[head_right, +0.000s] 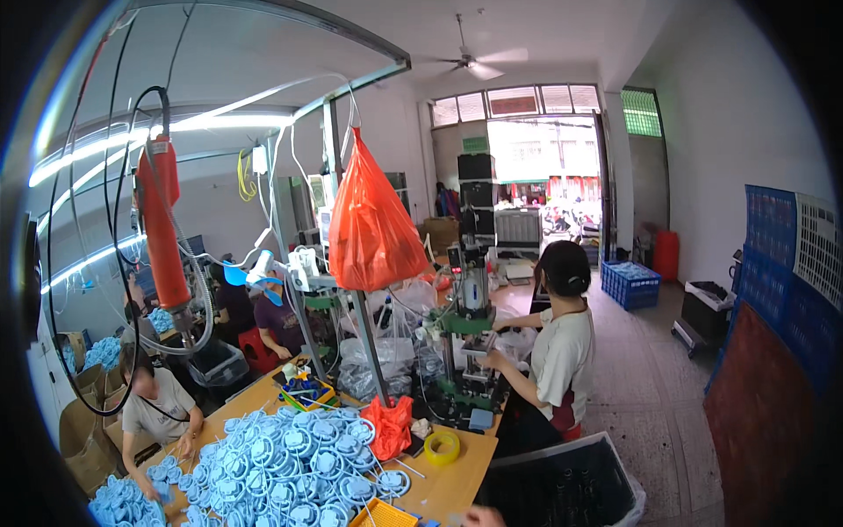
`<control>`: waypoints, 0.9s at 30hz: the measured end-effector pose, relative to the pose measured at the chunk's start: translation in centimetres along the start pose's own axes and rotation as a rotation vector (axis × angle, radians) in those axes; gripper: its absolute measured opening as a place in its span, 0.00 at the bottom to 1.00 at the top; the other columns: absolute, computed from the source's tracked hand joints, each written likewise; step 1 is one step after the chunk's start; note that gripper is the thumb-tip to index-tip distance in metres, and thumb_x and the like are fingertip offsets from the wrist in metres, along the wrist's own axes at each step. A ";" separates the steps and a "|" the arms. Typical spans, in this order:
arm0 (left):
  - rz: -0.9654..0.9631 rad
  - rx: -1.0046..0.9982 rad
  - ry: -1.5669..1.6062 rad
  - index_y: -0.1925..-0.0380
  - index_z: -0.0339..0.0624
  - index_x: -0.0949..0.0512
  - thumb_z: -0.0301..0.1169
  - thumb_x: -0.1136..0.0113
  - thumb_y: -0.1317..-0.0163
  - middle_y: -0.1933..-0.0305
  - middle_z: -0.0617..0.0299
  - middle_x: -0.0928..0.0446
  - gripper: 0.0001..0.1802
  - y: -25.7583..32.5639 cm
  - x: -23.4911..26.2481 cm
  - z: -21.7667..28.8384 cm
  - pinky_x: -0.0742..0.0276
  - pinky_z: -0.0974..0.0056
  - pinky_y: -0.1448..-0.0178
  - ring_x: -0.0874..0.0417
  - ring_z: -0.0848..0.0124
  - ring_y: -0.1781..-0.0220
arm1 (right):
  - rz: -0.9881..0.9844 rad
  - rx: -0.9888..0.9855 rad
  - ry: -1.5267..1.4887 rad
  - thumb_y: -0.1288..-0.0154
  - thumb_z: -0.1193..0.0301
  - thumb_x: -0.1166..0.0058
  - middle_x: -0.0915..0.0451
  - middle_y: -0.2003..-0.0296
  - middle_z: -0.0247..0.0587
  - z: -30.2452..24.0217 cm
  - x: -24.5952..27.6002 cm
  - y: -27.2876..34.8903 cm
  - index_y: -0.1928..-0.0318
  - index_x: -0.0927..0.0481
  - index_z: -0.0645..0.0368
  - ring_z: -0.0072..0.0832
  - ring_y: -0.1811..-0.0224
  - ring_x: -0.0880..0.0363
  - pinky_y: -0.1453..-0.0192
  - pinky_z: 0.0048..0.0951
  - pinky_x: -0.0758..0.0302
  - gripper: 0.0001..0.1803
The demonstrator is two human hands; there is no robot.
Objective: Sorting and inspecting light blue plastic frames at a factory work table.
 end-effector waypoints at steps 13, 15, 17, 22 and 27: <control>0.181 0.052 -0.100 0.30 0.55 0.47 0.60 0.47 0.46 0.28 0.56 0.46 0.46 1.9 -0.7 -2.3 0.54 0.33 0.32 0.51 0.57 0.25 | 0.358 0.455 0.853 0.36 0.71 0.58 0.54 0.27 0.40 -43.0 24.3 -41.4 0.46 0.26 0.57 0.42 0.37 0.34 0.36 0.41 0.32 0.18; -0.068 0.271 0.113 0.31 0.55 0.46 0.61 0.48 0.46 0.28 0.57 0.45 0.46 4.6 -0.9 -3.9 0.52 0.33 0.33 0.50 0.57 0.26 | 0.325 0.476 0.841 0.40 0.70 0.54 0.53 0.27 0.38 -45.4 23.0 -42.4 0.45 0.27 0.57 0.42 0.38 0.32 0.34 0.39 0.33 0.21; 0.005 0.346 0.122 0.31 0.55 0.44 0.61 0.49 0.46 0.28 0.56 0.45 0.44 7.7 -1.7 -4.8 0.51 0.33 0.33 0.50 0.57 0.26 | 0.301 0.473 0.819 0.41 0.68 0.52 0.48 0.29 0.44 -47.1 21.1 -43.2 0.47 0.25 0.58 0.44 0.40 0.30 0.34 0.40 0.33 0.21; 0.222 0.259 0.113 0.35 0.54 0.39 0.57 0.53 0.41 0.30 0.55 0.42 0.36 7.9 -4.3 -5.2 0.50 0.33 0.34 0.48 0.53 0.27 | 0.292 0.651 0.619 0.42 0.73 0.49 0.43 0.34 0.63 -44.1 24.7 -44.3 0.51 0.25 0.66 0.50 0.33 0.40 0.31 0.37 0.38 0.18; 0.239 0.255 0.048 0.38 0.53 0.35 0.51 0.52 0.40 0.36 0.56 0.35 0.31 8.6 -0.3 -3.8 0.49 0.32 0.35 0.41 0.52 0.31 | 0.288 0.557 0.768 0.39 0.70 0.54 0.49 0.30 0.51 -40.7 23.4 -45.9 0.54 0.26 0.63 0.51 0.41 0.30 0.37 0.40 0.32 0.15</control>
Point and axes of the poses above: each hand's wrist, its own y-axis away from the middle knuckle, its own x-axis out of the back of the hand, z = x × y, the point moved 3 cm from there along -y, towards the middle knuckle
